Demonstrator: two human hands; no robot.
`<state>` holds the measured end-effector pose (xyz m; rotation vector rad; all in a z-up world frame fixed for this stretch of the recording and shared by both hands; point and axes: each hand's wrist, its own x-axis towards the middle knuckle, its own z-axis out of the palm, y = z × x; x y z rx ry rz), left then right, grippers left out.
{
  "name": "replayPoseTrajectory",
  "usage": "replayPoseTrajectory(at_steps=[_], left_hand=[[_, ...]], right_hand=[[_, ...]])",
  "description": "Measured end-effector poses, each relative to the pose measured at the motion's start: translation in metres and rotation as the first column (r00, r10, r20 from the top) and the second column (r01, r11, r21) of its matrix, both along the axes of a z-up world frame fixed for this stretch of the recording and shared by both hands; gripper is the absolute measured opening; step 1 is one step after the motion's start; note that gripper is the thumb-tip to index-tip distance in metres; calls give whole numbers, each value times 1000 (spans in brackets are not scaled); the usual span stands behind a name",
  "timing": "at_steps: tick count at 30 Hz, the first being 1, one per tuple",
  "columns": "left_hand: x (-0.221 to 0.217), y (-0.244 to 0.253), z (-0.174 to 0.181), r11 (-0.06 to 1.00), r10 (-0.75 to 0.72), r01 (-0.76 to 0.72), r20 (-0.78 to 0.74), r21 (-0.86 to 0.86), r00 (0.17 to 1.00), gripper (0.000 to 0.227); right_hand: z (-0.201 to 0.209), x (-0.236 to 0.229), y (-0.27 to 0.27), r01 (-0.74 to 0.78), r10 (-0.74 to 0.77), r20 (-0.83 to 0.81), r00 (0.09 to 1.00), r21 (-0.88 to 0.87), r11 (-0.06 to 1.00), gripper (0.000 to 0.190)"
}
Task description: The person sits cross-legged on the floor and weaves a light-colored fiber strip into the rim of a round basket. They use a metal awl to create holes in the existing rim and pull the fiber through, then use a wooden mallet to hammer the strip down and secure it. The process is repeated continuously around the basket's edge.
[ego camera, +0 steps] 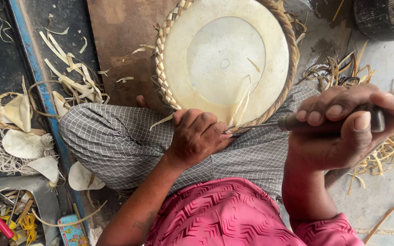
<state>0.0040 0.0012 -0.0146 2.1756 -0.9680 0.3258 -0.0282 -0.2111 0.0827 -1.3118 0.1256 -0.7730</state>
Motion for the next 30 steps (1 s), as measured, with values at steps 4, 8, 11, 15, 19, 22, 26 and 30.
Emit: replayPoseTrajectory(at_steps=[4, 8, 11, 15, 19, 22, 26, 30], left_hand=[[2, 2, 2, 1000, -18, 18, 3, 2, 1000, 29], [4, 4, 3, 999, -33, 33, -14, 4, 999, 28], [4, 4, 3, 999, -36, 36, -18, 1, 999, 27], [4, 3, 1, 998, -49, 48, -16, -32, 999, 27], [3, 1, -2, 996, -54, 53, -17, -77, 998, 26], [1, 1, -2, 997, -46, 46, -2, -66, 999, 24], [1, 0, 0, 997, -29, 29, -9, -65, 1000, 23], [-1, -8, 1, 998, -11, 10, -5, -54, 1000, 25]], right_hand=[[1, 0, -8, -2, -1, -53, 999, -73, 997, 30], [18, 1, -41, -229, 138, -280, 950, -328, 917, 28], [51, 9, -81, -553, 229, -545, 806, -559, 617, 29], [75, 17, -97, -844, 281, -799, 531, -529, 91, 41], [75, 14, -95, -994, -234, -972, 1, 26, -111, 65], [63, 7, -102, -990, -70, -992, 107, -100, -94, 63], [43, -35, -97, -986, -280, -950, 136, -103, -128, 64], [9, -86, -64, -835, 284, -827, 486, -343, 431, 59]])
